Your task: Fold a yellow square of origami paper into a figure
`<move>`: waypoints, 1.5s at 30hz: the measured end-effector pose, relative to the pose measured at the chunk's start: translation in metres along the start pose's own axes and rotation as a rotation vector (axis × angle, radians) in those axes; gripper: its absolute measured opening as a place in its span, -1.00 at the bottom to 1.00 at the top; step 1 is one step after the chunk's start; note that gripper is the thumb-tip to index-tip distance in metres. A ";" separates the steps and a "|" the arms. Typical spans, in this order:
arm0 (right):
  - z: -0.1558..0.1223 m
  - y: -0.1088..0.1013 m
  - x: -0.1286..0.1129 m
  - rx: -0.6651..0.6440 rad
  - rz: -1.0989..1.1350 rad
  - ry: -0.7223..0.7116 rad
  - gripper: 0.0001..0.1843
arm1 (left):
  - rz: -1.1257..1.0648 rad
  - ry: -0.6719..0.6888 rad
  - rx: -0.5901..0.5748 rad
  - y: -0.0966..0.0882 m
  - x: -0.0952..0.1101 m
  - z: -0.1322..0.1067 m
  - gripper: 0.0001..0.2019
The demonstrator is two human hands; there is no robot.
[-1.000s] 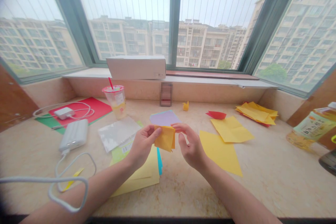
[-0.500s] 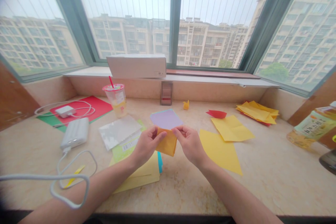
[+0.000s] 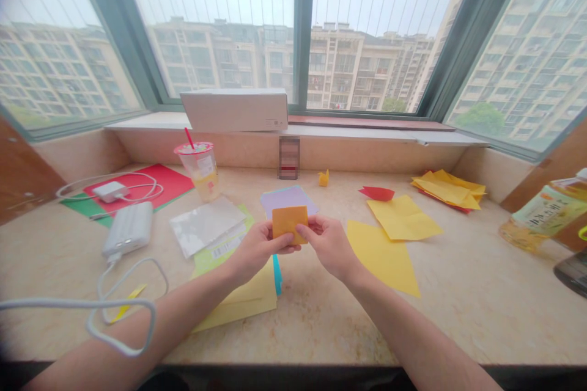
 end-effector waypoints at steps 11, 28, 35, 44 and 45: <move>-0.006 0.003 -0.011 -0.234 -0.033 -0.043 -0.68 | 0.127 0.104 0.106 -0.002 0.001 -0.001 -0.44; -0.002 0.000 -0.002 -0.152 -0.118 0.020 -0.54 | 0.213 0.079 0.079 -0.002 0.000 -0.001 -0.56; 0.000 -0.006 0.002 -0.174 -0.035 0.038 -0.52 | 0.275 0.054 -0.021 -0.008 -0.001 0.000 -0.37; 0.001 -0.005 0.003 -0.057 0.072 0.090 -0.50 | 0.120 0.139 -0.088 -0.009 0.003 -0.001 -0.52; 0.002 -0.007 0.003 -0.049 0.087 0.099 -0.51 | 0.106 0.169 -0.102 -0.009 0.004 -0.002 -0.53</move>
Point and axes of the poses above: each hand's wrist, its own z-axis towards the middle knuckle, its own y-axis out of the palm, x = y × z, the point moved 1 cm from there along z, towards the middle knuckle, and after that the axes turned 9 degrees about -z, right-handed, at the moved point
